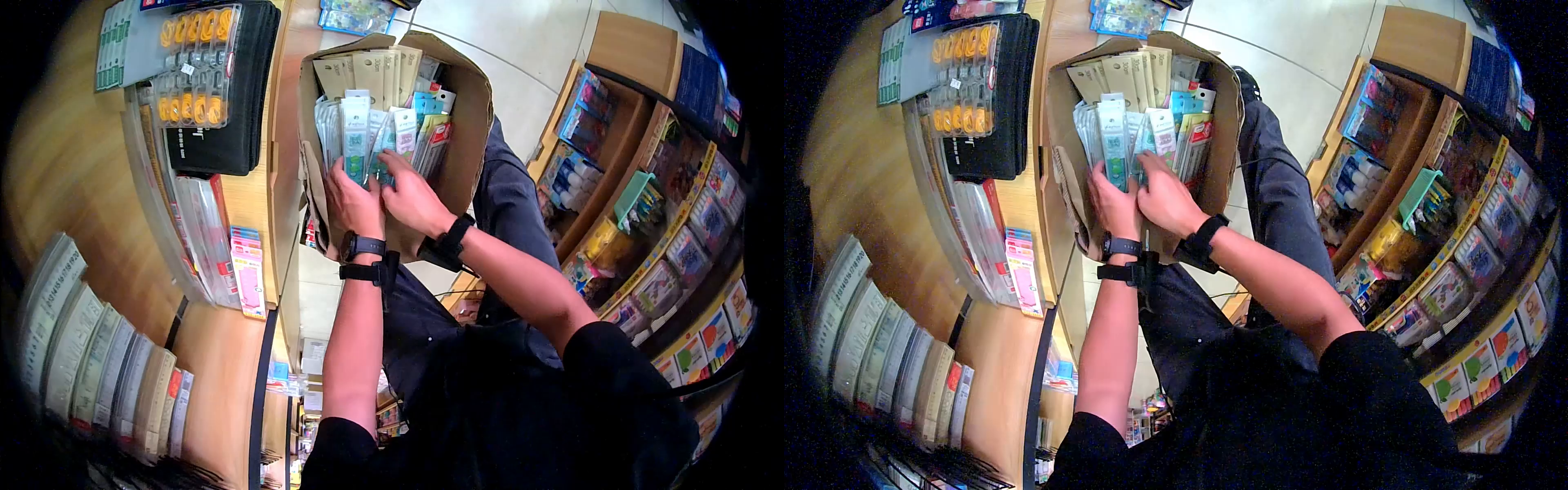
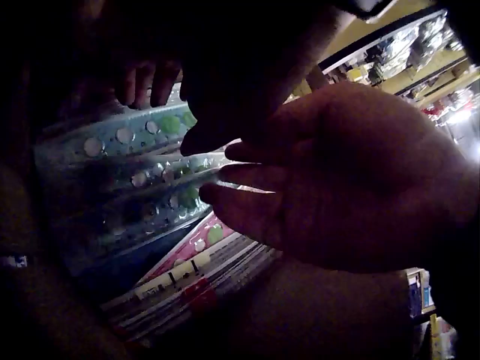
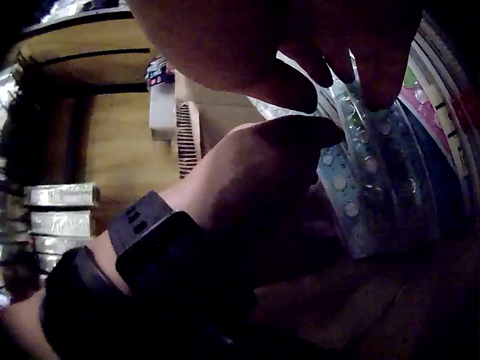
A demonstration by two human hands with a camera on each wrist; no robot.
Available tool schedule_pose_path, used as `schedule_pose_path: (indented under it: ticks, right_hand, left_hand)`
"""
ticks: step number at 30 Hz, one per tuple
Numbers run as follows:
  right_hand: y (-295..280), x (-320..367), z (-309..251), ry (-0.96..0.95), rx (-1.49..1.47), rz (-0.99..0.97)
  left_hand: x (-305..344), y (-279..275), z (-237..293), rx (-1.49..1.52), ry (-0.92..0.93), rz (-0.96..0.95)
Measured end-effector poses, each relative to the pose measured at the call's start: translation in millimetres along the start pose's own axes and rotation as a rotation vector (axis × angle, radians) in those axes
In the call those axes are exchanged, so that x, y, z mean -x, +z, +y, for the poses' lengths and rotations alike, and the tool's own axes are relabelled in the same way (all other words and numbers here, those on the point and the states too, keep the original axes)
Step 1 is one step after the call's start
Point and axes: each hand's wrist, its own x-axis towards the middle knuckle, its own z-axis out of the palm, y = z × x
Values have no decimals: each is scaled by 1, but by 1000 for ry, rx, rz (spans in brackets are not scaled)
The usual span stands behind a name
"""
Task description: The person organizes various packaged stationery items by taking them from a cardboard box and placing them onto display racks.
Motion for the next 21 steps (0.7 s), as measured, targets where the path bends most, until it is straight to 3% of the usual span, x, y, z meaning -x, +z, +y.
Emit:
schedule_pose_path:
  ticks: [5,9,11,13,16,21]
  right_hand:
    - [-4,6,-2,48,144,102]
    - [-10,7,-2,26,94,140]
    - [-18,5,-4,116,-260,-3]
    - [-23,8,-3,179,-293,10]
    - [-29,15,2,153,-405,156]
    - [-30,22,10,261,-554,157]
  left_hand:
    - [5,-3,18,-122,69,6]
    - [6,5,21,-98,109,-254]
    - [2,10,23,-177,187,-222]
    - [-4,14,28,-243,56,-299]
    - [-6,13,34,-318,36,-266]
    - [-10,4,42,-383,30,-233]
